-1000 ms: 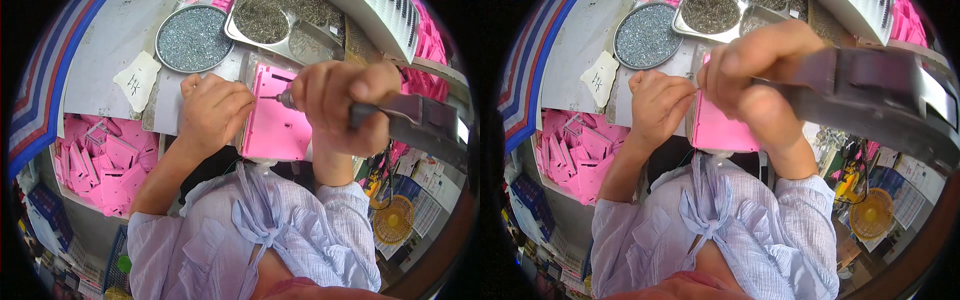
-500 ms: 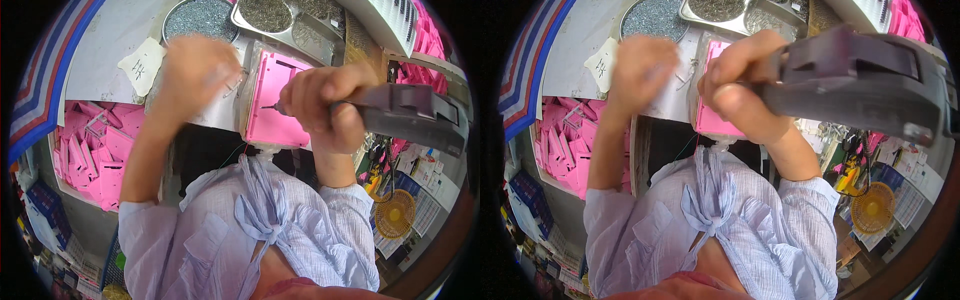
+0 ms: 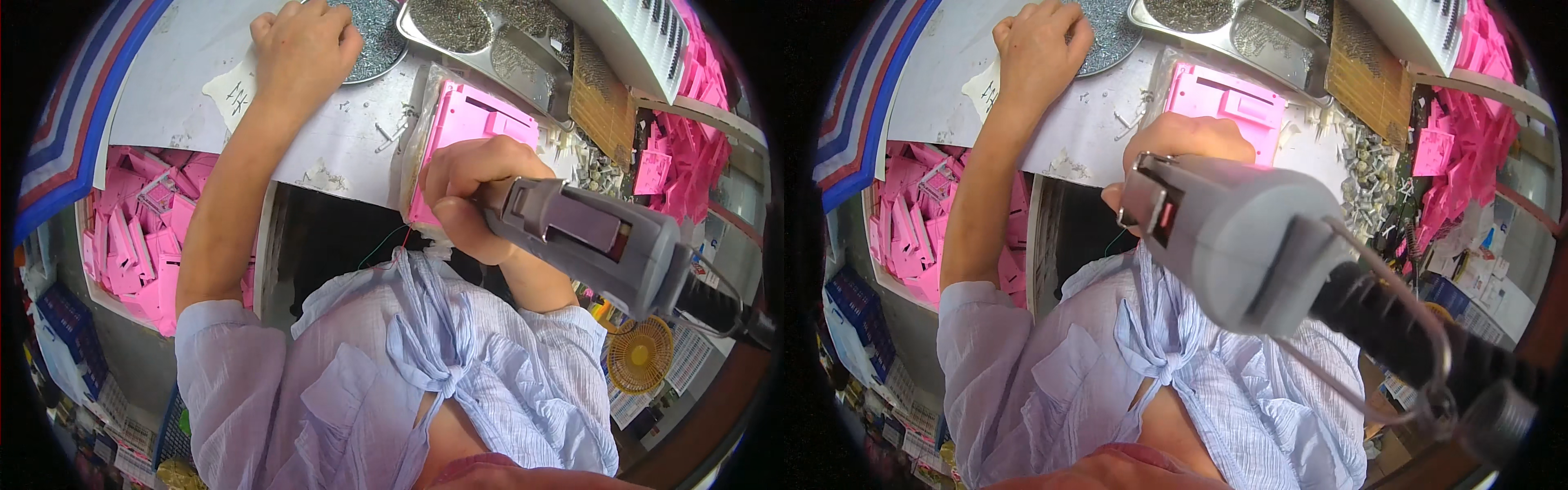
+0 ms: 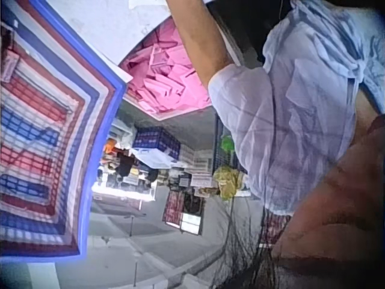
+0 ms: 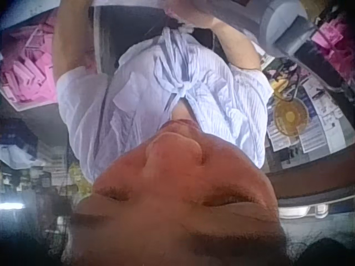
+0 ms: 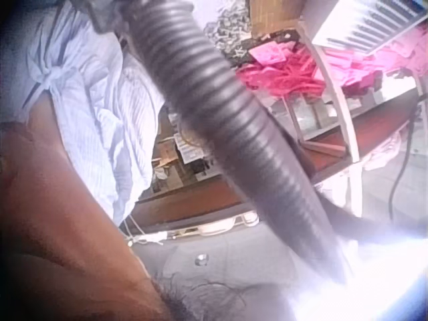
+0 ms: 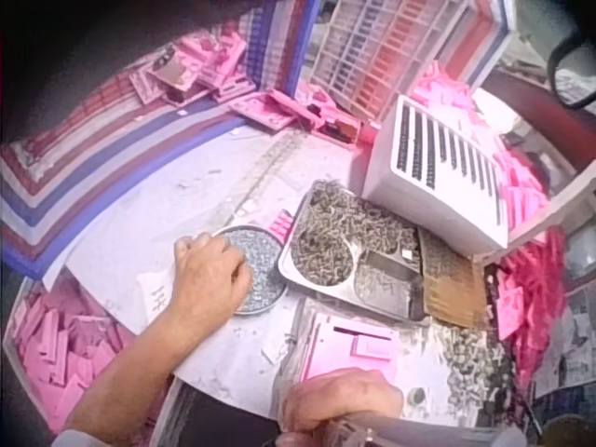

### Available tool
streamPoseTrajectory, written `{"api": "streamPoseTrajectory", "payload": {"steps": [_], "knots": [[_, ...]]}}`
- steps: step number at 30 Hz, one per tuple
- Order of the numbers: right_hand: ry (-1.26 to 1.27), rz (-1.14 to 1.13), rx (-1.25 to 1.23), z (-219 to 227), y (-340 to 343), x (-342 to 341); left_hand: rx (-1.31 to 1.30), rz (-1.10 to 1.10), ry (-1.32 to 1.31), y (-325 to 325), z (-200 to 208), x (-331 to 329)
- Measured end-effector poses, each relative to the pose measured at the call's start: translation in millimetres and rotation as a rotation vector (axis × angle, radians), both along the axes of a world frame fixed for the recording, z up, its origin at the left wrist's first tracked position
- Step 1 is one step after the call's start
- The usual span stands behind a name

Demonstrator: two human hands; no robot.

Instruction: Assembling and soldering components inside a pink plastic electronic housing.

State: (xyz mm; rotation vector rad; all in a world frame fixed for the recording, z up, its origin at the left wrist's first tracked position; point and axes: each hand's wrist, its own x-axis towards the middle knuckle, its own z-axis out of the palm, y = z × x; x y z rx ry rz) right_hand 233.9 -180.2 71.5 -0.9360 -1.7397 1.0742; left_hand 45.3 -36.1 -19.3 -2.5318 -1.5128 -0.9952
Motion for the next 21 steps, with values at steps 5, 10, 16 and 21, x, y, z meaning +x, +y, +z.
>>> {"api": "streamPoseTrajectory", "payload": {"steps": [5,10,16,21], "knots": [[0.130,0.063,0.055,1,9,12,-0.189,-0.410,-0.139,-38,12,-3],[0.563,0.112,-0.030,25,5,20,-0.265,-0.594,-0.261,-111,30,8],[0.603,0.100,-0.081,26,-5,16,-0.390,-0.614,-0.306,-124,34,7],[0.602,0.083,-0.122,22,-15,12,-0.306,-0.632,-0.101,-131,38,-1]]}}
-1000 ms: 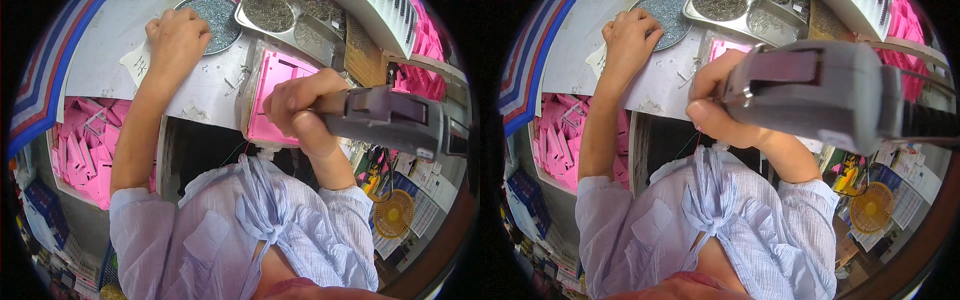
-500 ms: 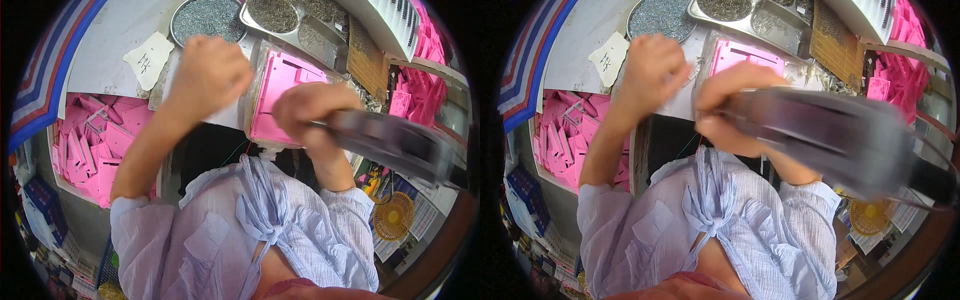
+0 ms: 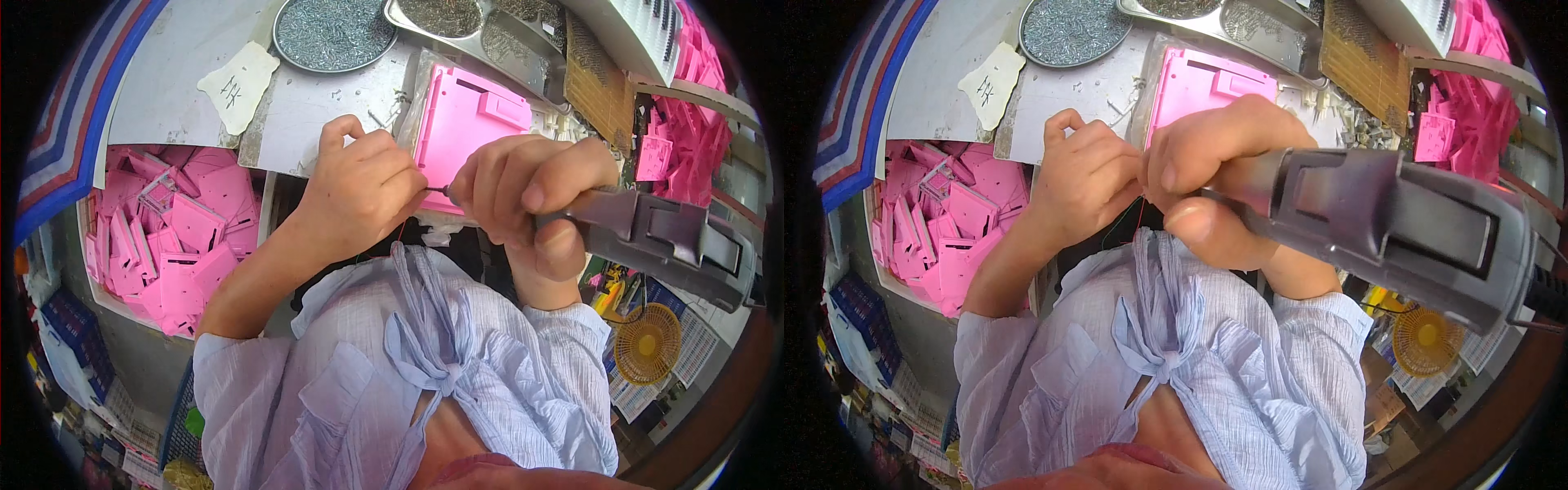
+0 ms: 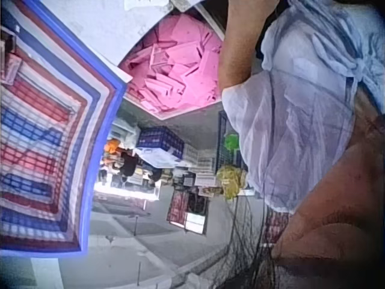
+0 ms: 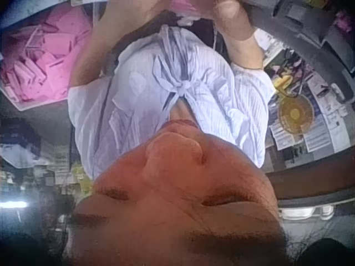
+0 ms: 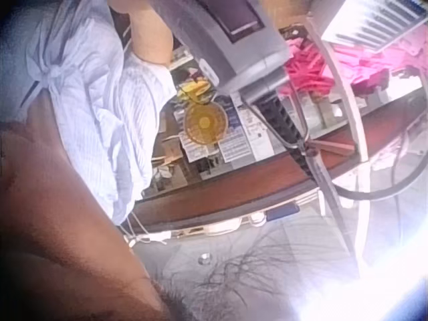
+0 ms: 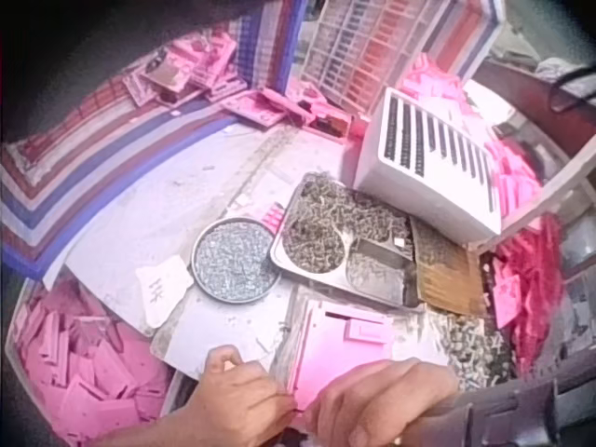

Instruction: Assembling and soldering components inside a pink plastic electronic housing.

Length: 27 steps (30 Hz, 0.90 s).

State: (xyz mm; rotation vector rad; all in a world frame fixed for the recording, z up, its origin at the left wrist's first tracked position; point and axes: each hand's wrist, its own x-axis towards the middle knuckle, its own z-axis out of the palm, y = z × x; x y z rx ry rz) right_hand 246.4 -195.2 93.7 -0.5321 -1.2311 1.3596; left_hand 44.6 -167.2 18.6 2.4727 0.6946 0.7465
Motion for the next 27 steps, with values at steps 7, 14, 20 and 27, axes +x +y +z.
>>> {"api": "streamPoseTrajectory", "payload": {"steps": [7,14,20,27], "knots": [[-0.322,-0.040,0.100,-24,-14,-9,-0.073,-0.094,0.062,0,-5,1],[-0.326,-0.073,0.367,-46,-11,-22,-0.086,-0.053,0.068,-4,-12,4],[-0.074,-0.197,0.127,-6,-19,42,-0.034,-0.043,0.055,2,2,23],[0.039,-0.507,0.119,-25,-14,109,0.101,-0.010,0.090,-3,0,99]]}}
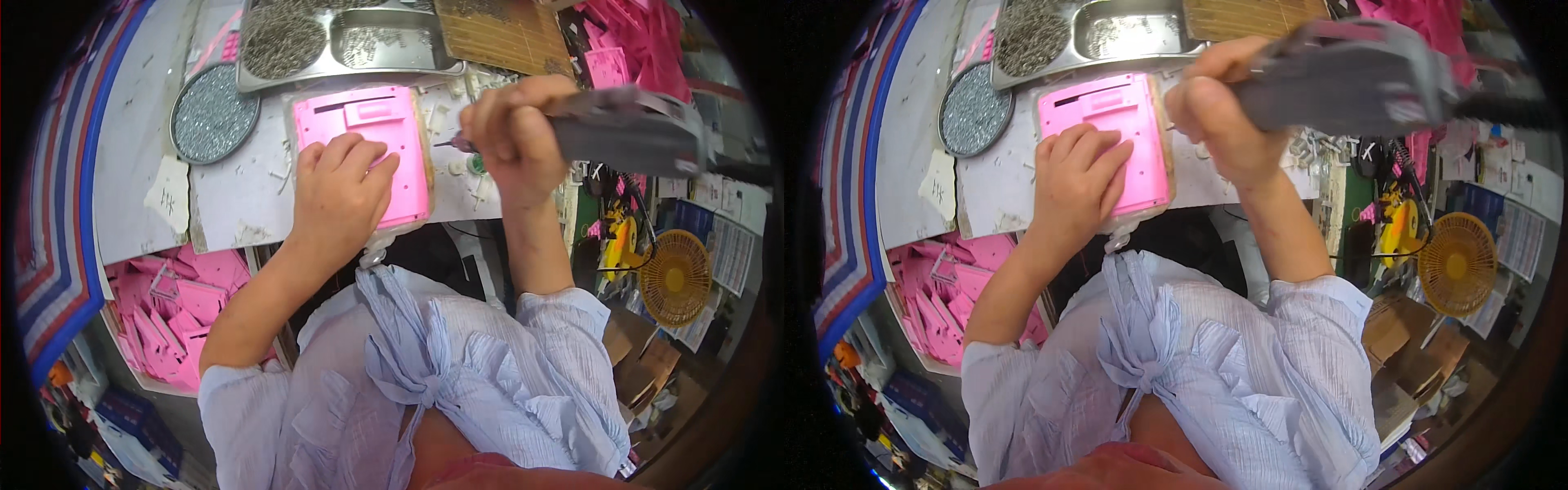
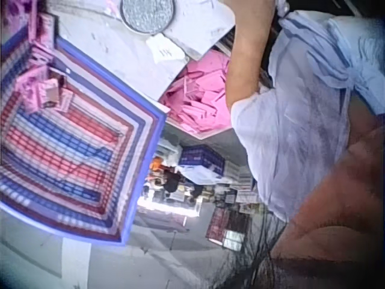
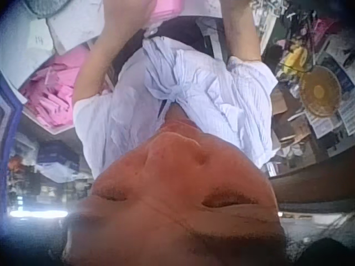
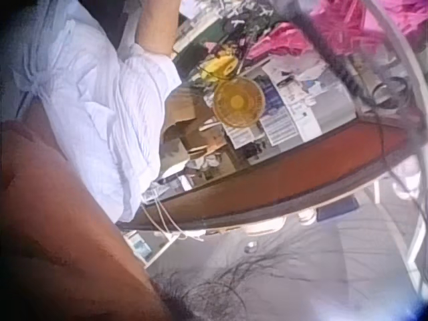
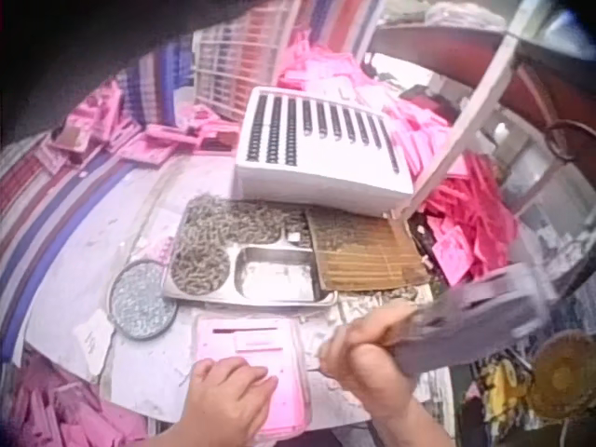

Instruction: Assembling and soldering components inside a pink plastic electronic housing.

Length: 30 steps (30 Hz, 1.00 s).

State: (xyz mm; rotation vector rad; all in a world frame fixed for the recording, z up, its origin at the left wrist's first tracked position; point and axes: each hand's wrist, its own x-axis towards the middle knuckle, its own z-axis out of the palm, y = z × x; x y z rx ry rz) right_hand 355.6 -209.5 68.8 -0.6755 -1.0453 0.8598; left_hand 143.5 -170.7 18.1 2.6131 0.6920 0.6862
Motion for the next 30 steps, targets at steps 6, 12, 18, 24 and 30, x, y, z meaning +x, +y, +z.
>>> {"api": "streamPoseTrajectory", "payload": {"steps": [6,12,18,24,30], "knots": [[-0.072,-0.009,-0.024,-24,21,9,0.012,0.036,0.050,0,-1,3],[-0.076,0.067,-0.071,-28,23,4,-0.015,0.051,0.064,-4,-1,0],[-0.445,0.024,-0.167,-26,-34,-3,-0.038,0.013,0.003,1,-5,9],[-0.055,0.117,-0.044,8,-21,-12,-0.045,0.129,-0.078,55,-9,15],[-0.009,0.206,0.084,53,-13,16,0.170,0.169,-0.131,50,36,-58]]}}
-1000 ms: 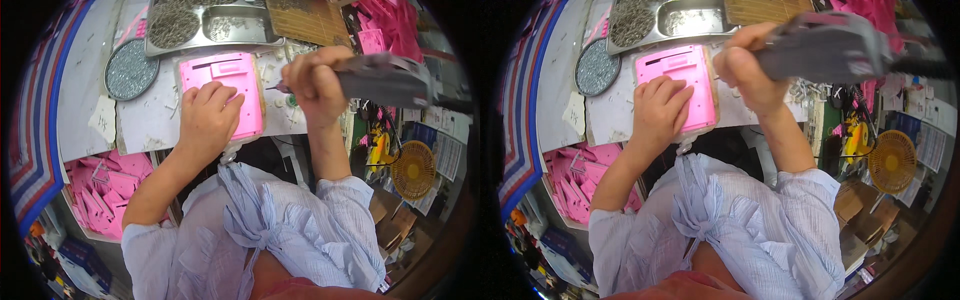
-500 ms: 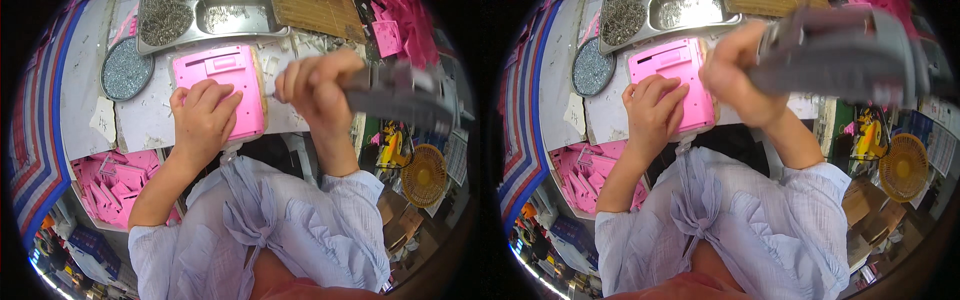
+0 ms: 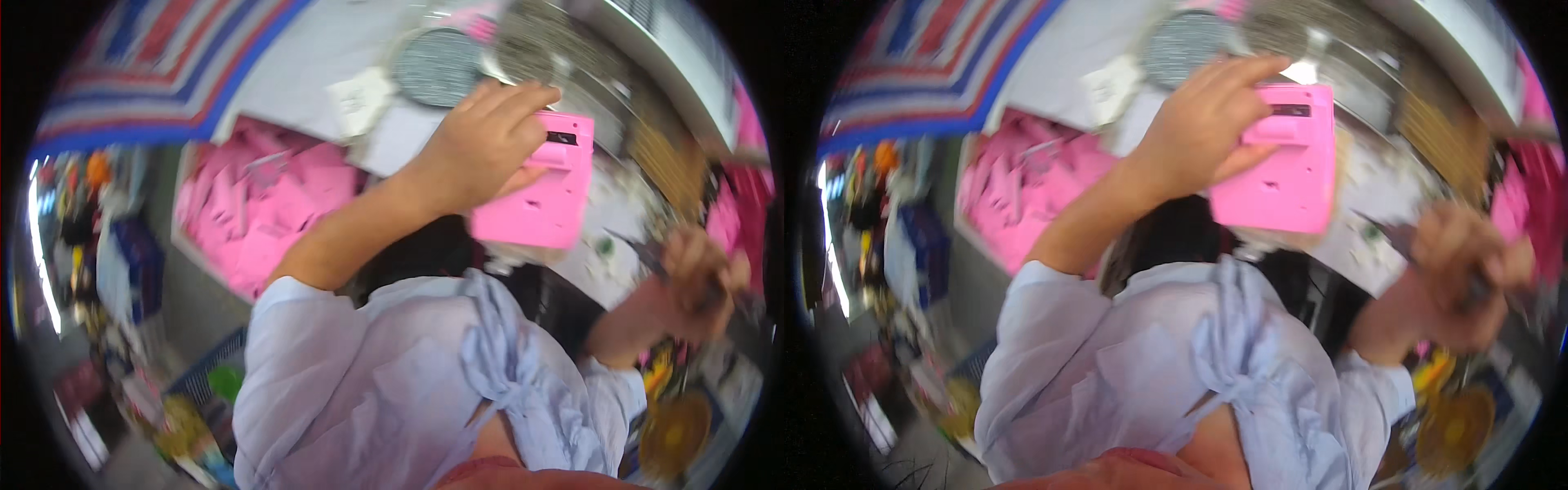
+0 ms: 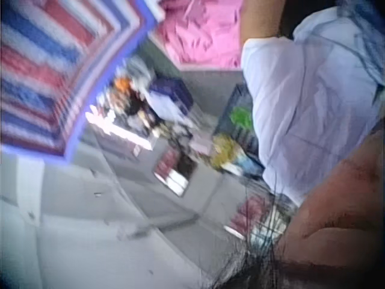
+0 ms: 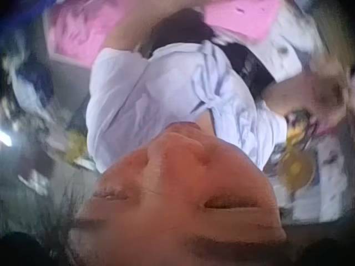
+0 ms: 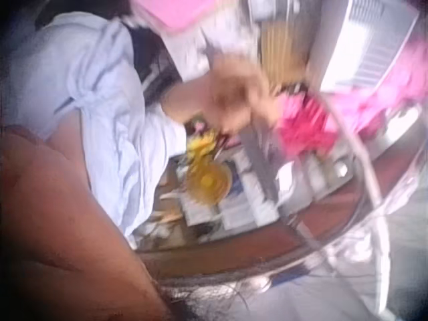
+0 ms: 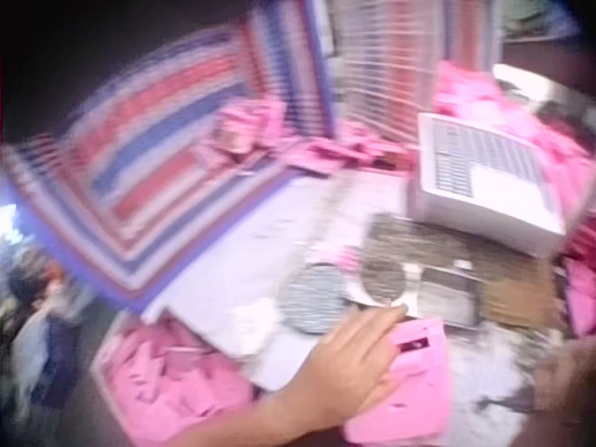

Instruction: Assembling and soldering components inside a pink plastic electronic housing.

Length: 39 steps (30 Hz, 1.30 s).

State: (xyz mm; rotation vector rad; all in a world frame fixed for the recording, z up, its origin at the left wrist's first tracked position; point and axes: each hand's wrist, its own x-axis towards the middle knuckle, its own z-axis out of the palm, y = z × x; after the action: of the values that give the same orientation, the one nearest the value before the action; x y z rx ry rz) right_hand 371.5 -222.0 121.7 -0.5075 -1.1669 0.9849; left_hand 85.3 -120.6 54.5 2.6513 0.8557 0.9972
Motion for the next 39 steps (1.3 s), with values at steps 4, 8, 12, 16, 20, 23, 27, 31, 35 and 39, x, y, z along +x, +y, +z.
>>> {"api": "streamPoseTrajectory", "payload": {"steps": [4,8,12,16,20,23,27,31,35,39], "knots": [[-0.076,0.088,0.047,-1,-6,18,-0.455,0.473,-0.697,-60,-70,-146],[-0.015,0.172,0.006,-9,14,-1,-0.543,1.573,-0.536,-163,-210,-359],[0.021,0.179,-0.028,-13,39,-27,-0.661,2.160,-0.564,-223,-258,-512],[-0.022,0.143,-0.013,-8,45,-34,-0.723,2.296,-0.404,-156,-237,-500],[-0.072,-0.063,-0.101,-13,33,-7,0.256,1.469,-0.030,-61,-119,-337],[-0.101,-0.229,-0.234,-7,32,3,0.233,0.789,-0.261,50,-35,-232],[-0.236,-0.452,-0.310,1,41,5,-0.093,0.413,-0.152,234,-14,-118],[-0.254,-0.483,-0.349,-1,44,10,0.387,0.611,0.379,401,-53,-46],[-0.254,-0.497,-0.351,3,38,15,0.638,0.676,0.455,484,-80,-23],[-0.231,-0.518,-0.357,-1,31,26,0.609,0.543,0.596,499,-53,-45]]}}
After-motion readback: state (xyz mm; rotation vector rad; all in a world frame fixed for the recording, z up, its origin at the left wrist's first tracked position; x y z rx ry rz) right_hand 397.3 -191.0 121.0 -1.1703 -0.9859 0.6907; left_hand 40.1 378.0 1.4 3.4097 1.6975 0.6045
